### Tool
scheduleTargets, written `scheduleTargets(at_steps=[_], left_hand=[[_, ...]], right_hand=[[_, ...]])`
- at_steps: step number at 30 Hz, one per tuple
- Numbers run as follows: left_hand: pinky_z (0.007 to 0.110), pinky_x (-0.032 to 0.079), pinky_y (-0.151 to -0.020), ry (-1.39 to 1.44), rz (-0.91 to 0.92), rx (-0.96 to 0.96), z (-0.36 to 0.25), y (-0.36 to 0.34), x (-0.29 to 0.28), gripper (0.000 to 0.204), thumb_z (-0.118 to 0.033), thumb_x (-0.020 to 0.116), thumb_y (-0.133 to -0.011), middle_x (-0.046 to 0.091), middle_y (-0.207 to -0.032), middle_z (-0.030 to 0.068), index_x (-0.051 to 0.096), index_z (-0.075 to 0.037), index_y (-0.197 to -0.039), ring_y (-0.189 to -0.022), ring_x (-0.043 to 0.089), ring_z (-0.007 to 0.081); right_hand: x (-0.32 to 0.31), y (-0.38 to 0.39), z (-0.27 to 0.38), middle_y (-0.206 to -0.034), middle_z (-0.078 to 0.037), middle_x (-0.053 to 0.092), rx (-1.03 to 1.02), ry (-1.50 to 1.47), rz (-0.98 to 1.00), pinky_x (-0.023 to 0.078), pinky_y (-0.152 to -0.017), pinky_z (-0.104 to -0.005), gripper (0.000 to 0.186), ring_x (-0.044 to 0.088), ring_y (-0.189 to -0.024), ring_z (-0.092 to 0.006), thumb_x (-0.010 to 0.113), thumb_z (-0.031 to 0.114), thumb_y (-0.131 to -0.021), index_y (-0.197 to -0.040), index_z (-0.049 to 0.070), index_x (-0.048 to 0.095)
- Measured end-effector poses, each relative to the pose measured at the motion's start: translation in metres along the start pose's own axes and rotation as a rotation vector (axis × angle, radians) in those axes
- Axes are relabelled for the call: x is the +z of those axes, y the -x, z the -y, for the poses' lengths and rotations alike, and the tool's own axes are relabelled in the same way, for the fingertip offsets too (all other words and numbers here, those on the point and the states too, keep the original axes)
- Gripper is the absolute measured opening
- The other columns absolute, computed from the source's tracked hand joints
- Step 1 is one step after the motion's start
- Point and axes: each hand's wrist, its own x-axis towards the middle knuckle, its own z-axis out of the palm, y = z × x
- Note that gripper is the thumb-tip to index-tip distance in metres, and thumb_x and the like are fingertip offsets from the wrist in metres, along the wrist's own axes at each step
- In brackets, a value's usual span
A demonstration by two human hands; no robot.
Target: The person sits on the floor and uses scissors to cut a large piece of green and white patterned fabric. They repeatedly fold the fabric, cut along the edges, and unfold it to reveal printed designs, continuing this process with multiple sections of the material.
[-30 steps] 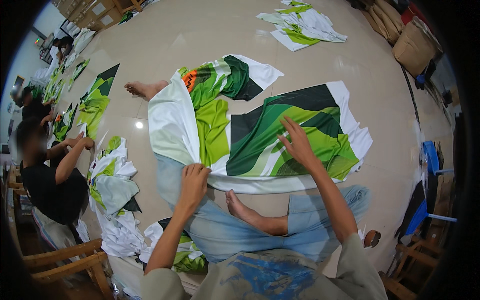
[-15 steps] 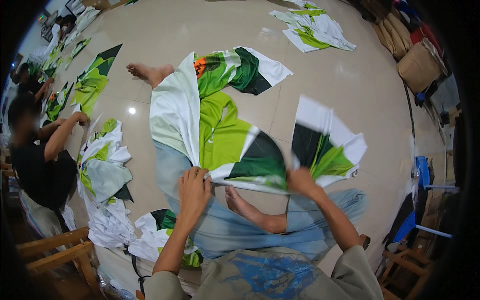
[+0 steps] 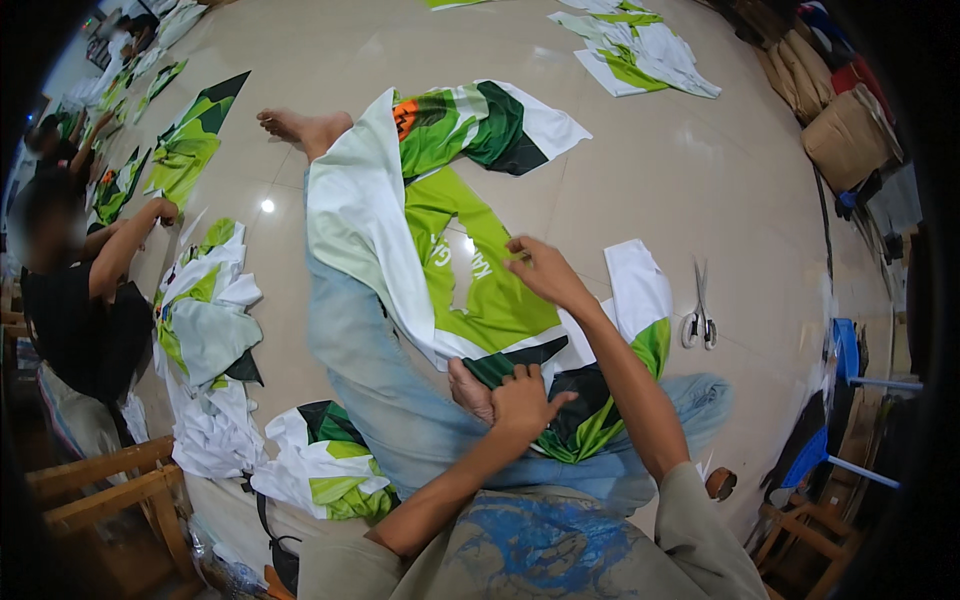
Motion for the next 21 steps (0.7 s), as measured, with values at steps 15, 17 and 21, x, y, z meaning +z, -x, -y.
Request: scheduleTargets(at_steps=[15,17,21], left_hand=[[0.045,0.046,-0.088,0.283,-0.014,0.393,0.013,0.033,0.02,0.026,-0.015,0.063,-0.084,0.061,-0.107,0.0138,0.067,-0.008,-0.109,-0.101,0.06,0.0287],[0.046,0.045,-0.091,0.429,-0.17,0.474,0.027,0.031,-0.003,0.028,-0.011,0.063,-0.085,0.06,-0.111,0.0166,0.065,-0.005,-0.111,-0.104,0.059,0.032],[0.041,0.046,-0.081,0.87,-0.171,0.164,0.07,0.053,-0.058,0.018,-0.01,0.057,-0.094,0.06,-0.102,0.0172,0.059,-0.001,-0.11,-0.092,0.059,0.029]], right_hand=[[0.053,-0.19,0.01,-0.096,-0.014,0.071,0.351,-0.292,-0.21,0.052,-0.078,-0.0429,0.035,0.068,-0.086,-0.0261,0.064,0.032,-0.085,-0.088,-0.002,0.069],[-0.002,-0.186,-0.008,-0.092,-0.01,0.066,0.404,-1.004,-0.271,0.055,-0.08,-0.0396,0.025,0.065,-0.082,-0.0241,0.06,0.028,-0.094,-0.101,0.005,0.063],[-0.176,-0.139,-0.059,-0.099,-0.012,0.064,0.216,-1.291,-0.567,0.056,-0.088,-0.0409,0.025,0.065,-0.094,-0.0257,0.055,0.016,-0.095,-0.113,0.0,0.059]])
